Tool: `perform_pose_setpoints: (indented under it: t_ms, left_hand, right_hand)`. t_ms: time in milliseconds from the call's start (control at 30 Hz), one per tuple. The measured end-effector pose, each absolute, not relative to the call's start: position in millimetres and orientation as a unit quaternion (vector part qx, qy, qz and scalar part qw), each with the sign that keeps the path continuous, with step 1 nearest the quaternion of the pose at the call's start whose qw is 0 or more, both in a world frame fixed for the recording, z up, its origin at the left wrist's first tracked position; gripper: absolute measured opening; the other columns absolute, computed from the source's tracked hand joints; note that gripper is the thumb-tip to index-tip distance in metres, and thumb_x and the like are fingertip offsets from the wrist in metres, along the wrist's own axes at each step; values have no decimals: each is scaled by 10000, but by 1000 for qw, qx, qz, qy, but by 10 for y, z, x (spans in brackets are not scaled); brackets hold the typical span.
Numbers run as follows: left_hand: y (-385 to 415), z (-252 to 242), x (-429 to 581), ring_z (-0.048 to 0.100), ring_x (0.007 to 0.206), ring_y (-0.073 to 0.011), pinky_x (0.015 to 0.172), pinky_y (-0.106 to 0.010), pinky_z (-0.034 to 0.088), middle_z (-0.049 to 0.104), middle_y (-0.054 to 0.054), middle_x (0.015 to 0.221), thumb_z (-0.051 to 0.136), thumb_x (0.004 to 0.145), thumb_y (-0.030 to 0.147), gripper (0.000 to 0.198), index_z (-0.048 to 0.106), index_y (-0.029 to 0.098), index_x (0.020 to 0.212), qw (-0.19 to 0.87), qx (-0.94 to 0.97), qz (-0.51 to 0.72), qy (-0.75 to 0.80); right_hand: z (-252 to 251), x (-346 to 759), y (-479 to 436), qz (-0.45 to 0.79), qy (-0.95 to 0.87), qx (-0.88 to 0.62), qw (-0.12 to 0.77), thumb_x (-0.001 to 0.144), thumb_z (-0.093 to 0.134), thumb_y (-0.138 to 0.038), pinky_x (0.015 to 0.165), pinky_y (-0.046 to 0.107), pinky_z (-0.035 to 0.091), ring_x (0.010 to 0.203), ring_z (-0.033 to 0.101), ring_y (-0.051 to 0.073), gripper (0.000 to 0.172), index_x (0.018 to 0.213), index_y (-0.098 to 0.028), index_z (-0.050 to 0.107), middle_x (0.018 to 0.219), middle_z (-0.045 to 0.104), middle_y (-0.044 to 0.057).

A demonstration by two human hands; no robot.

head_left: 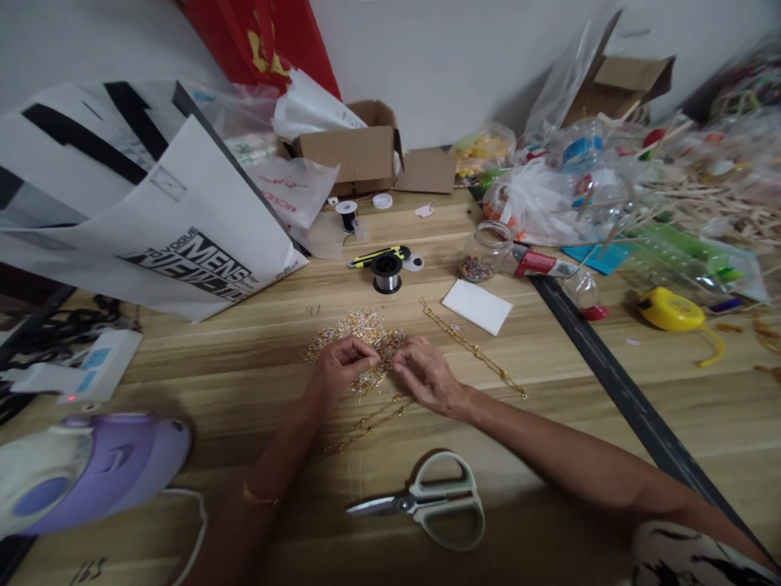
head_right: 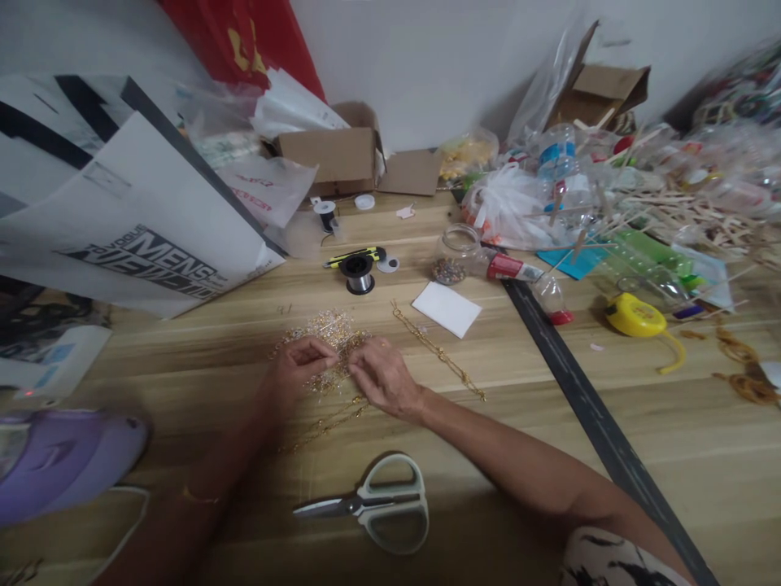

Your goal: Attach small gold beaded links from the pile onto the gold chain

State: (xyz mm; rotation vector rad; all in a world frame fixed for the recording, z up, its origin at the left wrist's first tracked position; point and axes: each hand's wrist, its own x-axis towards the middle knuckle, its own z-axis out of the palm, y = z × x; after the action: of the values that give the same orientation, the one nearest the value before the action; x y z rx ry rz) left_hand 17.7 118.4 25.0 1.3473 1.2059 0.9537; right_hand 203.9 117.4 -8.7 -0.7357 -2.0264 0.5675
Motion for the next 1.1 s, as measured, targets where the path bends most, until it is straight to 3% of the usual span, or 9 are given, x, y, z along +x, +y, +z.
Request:
perform_pose_setpoints:
  t_ms: [533,1100]
  left_hand:
    - [1193,218,135,559,628,-102,635,-212,434,640,16,637,713,631,183,87,635,151,648,559,521,405,502]
    - [1191,156,165,659,659,-166,697,-285,519,722,-34,682,746,603,225,136,718,147,711,597,492,379,508]
  right_hand:
    - [-83,2035,1170,230,-820,-301,429,876,437,-167,696,328,387,728,477,171,60,842,-195,478,752,542,39]
    - [-70,2039,1168,230,-816,-306,433,874,451,-178,702,332,398,741,491,178,56,841,-195,493,758,549,42]
